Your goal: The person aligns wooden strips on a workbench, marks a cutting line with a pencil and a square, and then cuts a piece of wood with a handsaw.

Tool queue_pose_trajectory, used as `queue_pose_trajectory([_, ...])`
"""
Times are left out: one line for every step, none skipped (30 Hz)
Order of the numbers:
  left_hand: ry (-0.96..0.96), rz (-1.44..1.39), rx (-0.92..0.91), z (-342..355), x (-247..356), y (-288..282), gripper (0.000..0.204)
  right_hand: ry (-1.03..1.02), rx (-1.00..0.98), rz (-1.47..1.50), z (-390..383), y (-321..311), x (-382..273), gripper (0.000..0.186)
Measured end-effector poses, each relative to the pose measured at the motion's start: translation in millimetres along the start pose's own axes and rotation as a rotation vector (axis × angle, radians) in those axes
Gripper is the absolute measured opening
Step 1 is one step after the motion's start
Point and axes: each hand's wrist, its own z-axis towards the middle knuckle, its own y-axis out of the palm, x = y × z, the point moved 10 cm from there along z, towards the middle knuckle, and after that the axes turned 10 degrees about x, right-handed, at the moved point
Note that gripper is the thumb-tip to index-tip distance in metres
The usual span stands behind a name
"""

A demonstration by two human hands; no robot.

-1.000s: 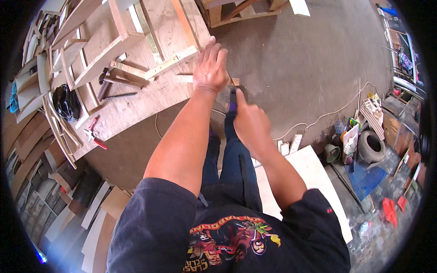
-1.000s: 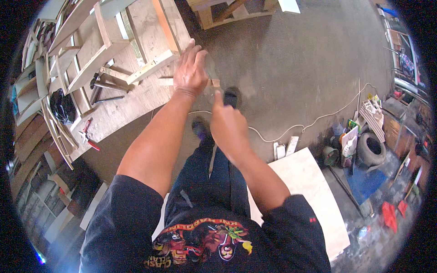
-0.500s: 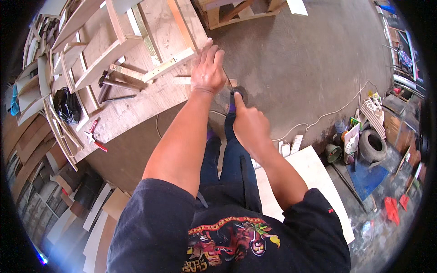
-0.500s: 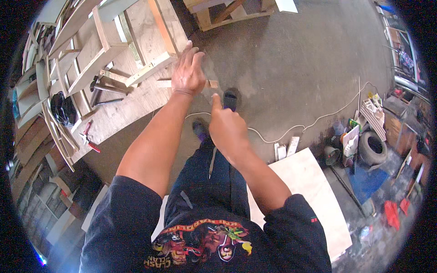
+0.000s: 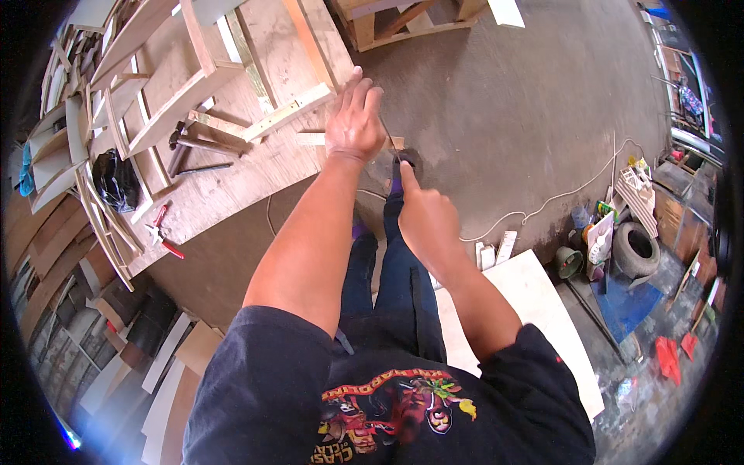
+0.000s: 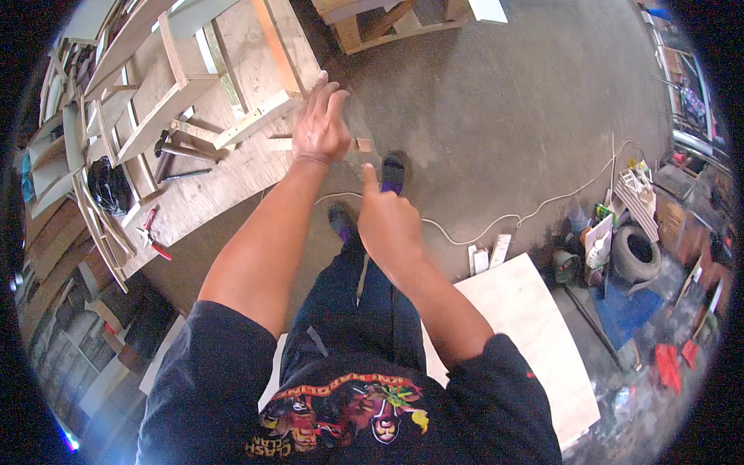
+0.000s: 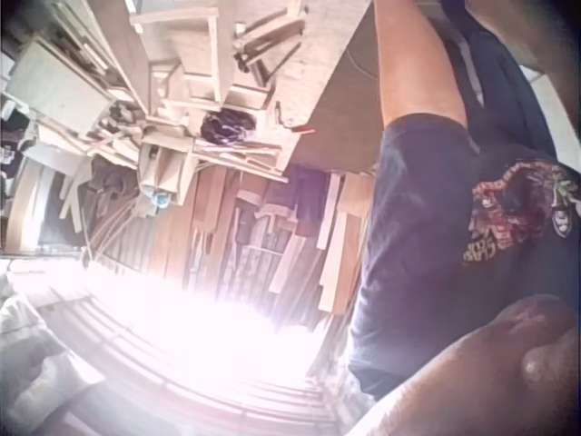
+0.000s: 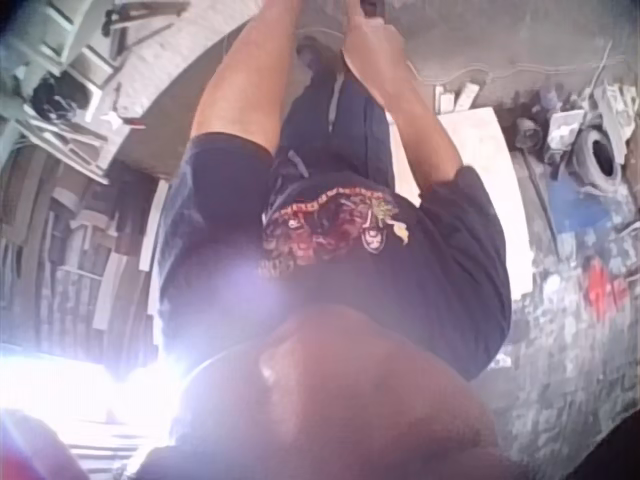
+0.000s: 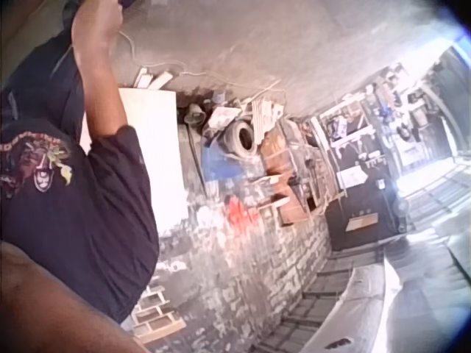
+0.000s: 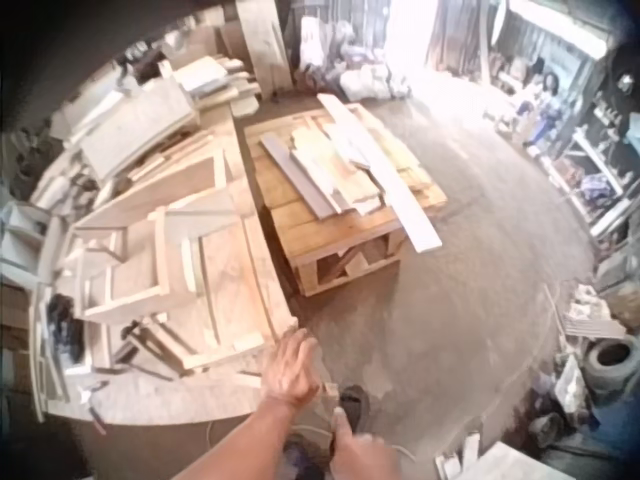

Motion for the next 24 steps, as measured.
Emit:
queue_pose_trajectory([0.000,0.007,0.003,3,-4,-1,0.033,-0.006,0.013,-0.002,0,-2,-3,0.063])
queue_pose_trajectory([0.017,-0.006,0.014,6,1,-2,0.033,0.003,0.022,-0.011,-3,-3,-1,0.063])
queue_pose_trajectory([0.033,-0.019,0.025,7,5,-3,0.032,0.012,0.019,-0.013,2,1,2,0.063])
queue_pose_trajectory([0.032,-0.027,0.018,4,8,-1,0.032,-0.005,0.037,0.000,12,7,2,0.064])
queue_pose_trajectory([0.035,-0.023,0.012,5,10,3,0.032,-0.025,0.067,0.016,22,7,1,0.064])
queue_pose_trajectory([0.032,-0.002,0.012,4,5,-1,0.031,-0.036,0.071,0.022,12,1,-3,0.064])
queue_pose_trajectory([0.035,0.008,0.019,3,2,-4,0.031,-0.015,-0.006,-0.003,-8,-1,-1,0.063])
queue_pose_trajectory([0.021,-0.003,0.019,0,2,-3,0.030,0.017,-0.087,-0.034,-21,1,4,0.062])
queue_pose_trajectory([0.007,-0.014,0.018,-1,2,-1,0.029,0.018,-0.087,-0.034,-14,3,4,0.062])
queue_pose_trajectory([0.007,-0.015,0.018,1,-1,0,0.029,-0.029,-0.009,-0.027,0,0,-2,0.063])
queue_pose_trajectory([0.021,-0.012,0.044,7,1,-3,0.029,-0.070,0.069,-0.024,6,-5,-5,0.064])
queue_pose_trajectory([0.034,-0.009,0.071,11,3,-5,0.029,-0.062,0.070,-0.028,6,-3,-3,0.064])
queue_pose_trajectory([0.049,-0.010,0.072,5,5,-2,0.030,-0.049,0.064,-0.034,5,-1,-1,0.063])
queue_pose_trajectory([0.051,-0.005,0.074,4,5,-4,0.030,-0.048,0.059,-0.033,7,1,-3,0.062])
queue_pose_trajectory([0.041,-0.006,0.062,3,4,-4,0.028,-0.052,0.061,-0.030,2,-1,-4,0.062])
queue_pose_trajectory([0.031,-0.006,0.049,3,2,-5,0.027,-0.048,0.016,-0.043,-8,0,-4,0.061])
queue_pose_trajectory([0.031,-0.009,0.046,3,3,-4,0.027,-0.036,-0.033,-0.059,-17,3,-1,0.060])
queue_pose_trajectory([0.041,-0.008,0.048,5,3,-4,0.027,-0.032,-0.034,-0.059,-10,7,-1,0.060])
queue_pose_trajectory([0.052,-0.006,0.050,4,4,-4,0.028,-0.052,0.037,-0.035,6,6,-7,0.059])
queue_pose_trajectory([0.054,-0.005,0.051,5,5,-4,0.028,-0.075,0.113,-0.010,15,2,-12,0.058])
queue_pose_trajectory([0.042,-0.015,0.037,5,5,-2,0.028,-0.076,0.114,-0.009,13,2,-9,0.058])
queue_pose_trajectory([0.030,-0.024,0.023,5,5,0,0.029,-0.068,0.098,-0.018,8,2,-2,0.058])
queue_pose_trajectory([0.033,-0.019,0.027,5,4,-1,0.029,-0.065,0.084,-0.026,5,3,-1,0.058])
queue_pose_trajectory([0.035,-0.008,0.033,4,3,-3,0.030,-0.070,0.088,-0.023,1,3,-3,0.058])
